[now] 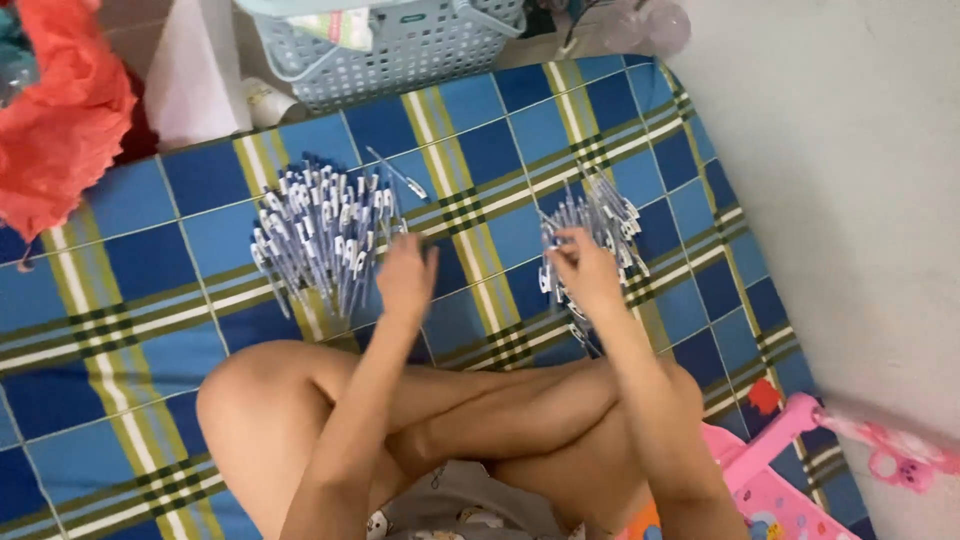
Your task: Assembling plastic pens by manually joining barrels and caps from sorted piles.
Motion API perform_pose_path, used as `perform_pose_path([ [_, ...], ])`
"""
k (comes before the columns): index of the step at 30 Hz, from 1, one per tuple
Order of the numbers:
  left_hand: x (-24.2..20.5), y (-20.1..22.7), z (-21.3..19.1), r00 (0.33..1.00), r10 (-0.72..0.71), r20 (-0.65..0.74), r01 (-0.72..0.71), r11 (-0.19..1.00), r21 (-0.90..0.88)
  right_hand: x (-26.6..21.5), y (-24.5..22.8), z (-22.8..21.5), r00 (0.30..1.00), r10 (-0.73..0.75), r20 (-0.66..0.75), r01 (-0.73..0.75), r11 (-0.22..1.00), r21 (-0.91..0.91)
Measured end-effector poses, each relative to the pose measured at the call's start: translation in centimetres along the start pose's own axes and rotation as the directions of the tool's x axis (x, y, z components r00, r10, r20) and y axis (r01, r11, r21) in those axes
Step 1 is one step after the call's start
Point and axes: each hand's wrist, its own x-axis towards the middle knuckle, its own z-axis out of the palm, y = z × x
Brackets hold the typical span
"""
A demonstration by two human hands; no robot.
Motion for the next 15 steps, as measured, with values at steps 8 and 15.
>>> perform_pose_path([
  [8, 3.8, -2.7, 2.8, 0.986, -0.031, -0.165, 0.041, 0.997, 0.061, 2.2, 5.6, -2.4, 0.970, 0.146, 0.194, -0.083, 0.949, -0.303],
  [15, -0.9, -0.9, -6.2, 0.978, -0.208, -0.037, 0.137, 0.758, -0.638, 1.3, 5.2, -1.3, 0.992, 0.114, -0.048, -0.115, 0.993, -0.018],
])
